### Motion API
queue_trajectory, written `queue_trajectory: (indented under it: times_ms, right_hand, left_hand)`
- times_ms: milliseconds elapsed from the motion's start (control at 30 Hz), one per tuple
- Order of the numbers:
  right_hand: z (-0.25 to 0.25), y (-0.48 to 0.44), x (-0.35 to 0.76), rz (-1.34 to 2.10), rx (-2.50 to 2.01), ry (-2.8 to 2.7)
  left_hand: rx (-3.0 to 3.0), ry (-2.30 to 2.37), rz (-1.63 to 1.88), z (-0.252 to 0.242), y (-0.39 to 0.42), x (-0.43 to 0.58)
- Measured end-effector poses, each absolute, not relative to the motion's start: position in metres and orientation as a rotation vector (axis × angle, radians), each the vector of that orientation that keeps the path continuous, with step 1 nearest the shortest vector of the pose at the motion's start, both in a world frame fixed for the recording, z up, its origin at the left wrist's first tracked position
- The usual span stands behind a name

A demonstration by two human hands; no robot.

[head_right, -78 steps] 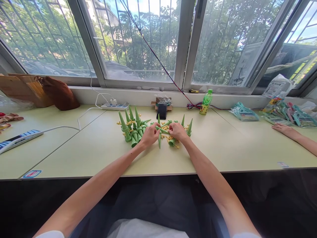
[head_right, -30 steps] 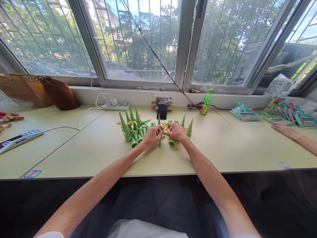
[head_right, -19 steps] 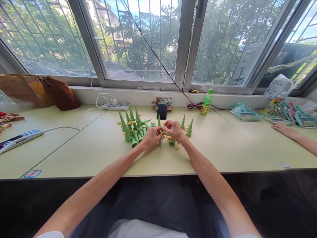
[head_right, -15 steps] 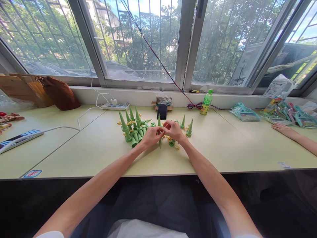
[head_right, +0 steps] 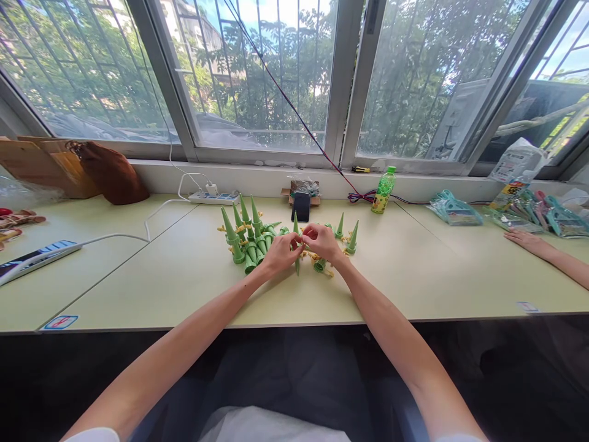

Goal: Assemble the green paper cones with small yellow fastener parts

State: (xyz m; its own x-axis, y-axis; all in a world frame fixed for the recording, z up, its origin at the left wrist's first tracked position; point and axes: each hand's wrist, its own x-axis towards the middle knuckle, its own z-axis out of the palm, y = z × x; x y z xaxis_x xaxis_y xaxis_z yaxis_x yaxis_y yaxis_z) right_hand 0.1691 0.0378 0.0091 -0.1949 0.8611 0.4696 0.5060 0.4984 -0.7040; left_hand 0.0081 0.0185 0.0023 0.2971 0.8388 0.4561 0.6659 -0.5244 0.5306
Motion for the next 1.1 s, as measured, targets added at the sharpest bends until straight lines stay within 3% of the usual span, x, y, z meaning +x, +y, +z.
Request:
queue_trajectory:
  times_ms: [733, 1100]
  right_hand:
    - [0.0081, 0.0377, 0.1666, 0.396, -1.163, -1.985]
    - [0.0101, 0.0367, 0.1665, 0.308, -1.233, -1.853]
  left_hand:
    - [2.375, 1.421, 1.029, -0.0019, 0.0251, 0.0072]
    - [2.372, 1.549, 0.824, 0.0035, 0.0187, 0.0046]
